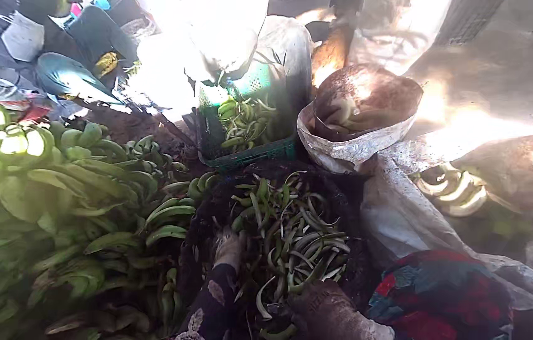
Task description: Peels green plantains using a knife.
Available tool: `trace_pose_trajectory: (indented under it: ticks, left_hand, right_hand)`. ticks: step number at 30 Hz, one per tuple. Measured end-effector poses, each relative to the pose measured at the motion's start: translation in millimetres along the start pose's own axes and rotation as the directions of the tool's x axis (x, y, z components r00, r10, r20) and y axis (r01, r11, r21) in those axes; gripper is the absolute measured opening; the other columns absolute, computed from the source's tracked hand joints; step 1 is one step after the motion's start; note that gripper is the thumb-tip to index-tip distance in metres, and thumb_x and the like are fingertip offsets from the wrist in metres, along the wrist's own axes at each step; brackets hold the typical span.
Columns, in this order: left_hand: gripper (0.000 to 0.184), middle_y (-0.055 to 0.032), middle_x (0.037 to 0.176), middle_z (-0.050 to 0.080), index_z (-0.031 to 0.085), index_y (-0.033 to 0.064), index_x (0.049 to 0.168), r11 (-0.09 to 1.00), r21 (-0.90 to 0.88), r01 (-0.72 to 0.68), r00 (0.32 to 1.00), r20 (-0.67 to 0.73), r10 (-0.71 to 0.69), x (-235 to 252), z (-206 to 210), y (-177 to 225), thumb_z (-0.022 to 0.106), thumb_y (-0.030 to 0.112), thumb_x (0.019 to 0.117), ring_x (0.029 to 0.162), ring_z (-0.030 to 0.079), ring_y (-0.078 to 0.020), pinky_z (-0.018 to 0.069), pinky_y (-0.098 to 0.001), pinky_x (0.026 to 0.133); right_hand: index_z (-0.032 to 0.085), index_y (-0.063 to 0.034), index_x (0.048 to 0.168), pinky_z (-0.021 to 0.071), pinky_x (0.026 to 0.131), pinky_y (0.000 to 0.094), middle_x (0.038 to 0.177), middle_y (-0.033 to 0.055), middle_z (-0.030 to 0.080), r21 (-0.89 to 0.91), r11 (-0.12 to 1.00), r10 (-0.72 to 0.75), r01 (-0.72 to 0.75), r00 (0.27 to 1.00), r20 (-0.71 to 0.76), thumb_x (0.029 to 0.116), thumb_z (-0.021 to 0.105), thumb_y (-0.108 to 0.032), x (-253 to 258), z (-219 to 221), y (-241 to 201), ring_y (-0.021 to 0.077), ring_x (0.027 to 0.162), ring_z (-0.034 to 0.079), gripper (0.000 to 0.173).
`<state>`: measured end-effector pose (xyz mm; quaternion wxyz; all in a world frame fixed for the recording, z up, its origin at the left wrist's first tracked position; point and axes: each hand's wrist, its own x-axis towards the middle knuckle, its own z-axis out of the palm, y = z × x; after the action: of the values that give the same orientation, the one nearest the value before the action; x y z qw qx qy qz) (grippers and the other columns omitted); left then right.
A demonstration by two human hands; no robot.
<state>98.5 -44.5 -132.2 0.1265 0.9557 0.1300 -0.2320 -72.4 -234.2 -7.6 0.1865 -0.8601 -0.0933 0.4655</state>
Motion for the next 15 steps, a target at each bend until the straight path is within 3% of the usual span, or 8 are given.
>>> trace_pose_trajectory:
  ticks: [4,7,11,13,15]
  left_hand:
    - [0.061,-0.0216,0.153,0.044,0.045,0.0064,0.15,0.962,-0.272,-0.028,0.991,-0.131,-0.009,-17,22,-31,0.059,0.039,0.1004,0.143,0.041,-0.0366,0.0335,-0.0532,0.117]
    - [0.064,-0.0244,0.15,0.046,0.041,0.0017,0.15,0.82,-0.566,-0.08,0.973,-0.223,-0.059,-43,4,-27,0.065,0.031,0.0981,0.14,0.044,-0.0364,0.0342,-0.0526,0.116]
    - [0.071,-0.0205,0.141,0.055,0.038,0.0041,0.151,0.561,-0.804,-0.198,0.944,-0.311,-0.113,-66,-27,-36,0.071,0.033,0.0947,0.127,0.056,-0.0275,0.0459,-0.0462,0.107]
    - [0.066,-0.014,0.131,0.06,0.037,0.0095,0.151,0.41,-0.862,-0.298,0.92,-0.374,-0.117,-81,-40,-41,0.067,0.035,0.0974,0.111,0.063,-0.0187,0.0538,-0.0403,0.095]
    - [0.062,-0.0061,0.125,0.061,0.036,0.0121,0.15,0.261,-0.869,-0.421,0.883,-0.458,-0.103,-99,-53,-43,0.06,0.038,0.0993,0.105,0.063,-0.0103,0.0546,-0.0327,0.091]
  right_hand:
    - [0.062,-0.015,0.134,0.0467,0.096,0.0626,0.124,0.0222,0.066,-0.038,0.999,-0.006,0.006,1.0,-0.016,0.1072,0.045,-0.039,1,-2,-4,0.0425,0.118,0.062,0.04]
    - [0.062,-0.0194,0.137,0.0482,0.096,0.0629,0.123,0.0201,0.067,-0.006,1.0,-0.014,0.013,0.994,-0.107,0.1069,0.045,-0.04,-3,1,-3,0.0421,0.117,0.063,0.04]
    - [0.057,-0.0253,0.147,0.0474,0.105,0.0558,0.131,0.0124,0.067,0.193,0.968,-0.102,0.164,0.95,-0.296,0.1084,0.04,-0.041,-13,3,3,0.0318,0.124,0.063,0.045]
    - [0.063,-0.0222,0.141,0.0535,0.098,0.0497,0.12,0.0074,0.072,0.39,0.858,-0.146,0.334,0.887,-0.438,0.108,0.04,-0.039,-12,11,6,0.0224,0.109,0.069,0.044]
    - [0.066,-0.0181,0.133,0.058,0.079,0.04,0.098,0.0016,0.072,0.538,0.719,-0.125,0.44,0.843,-0.523,0.1057,0.042,-0.044,-8,19,2,0.0126,0.085,0.068,0.045]
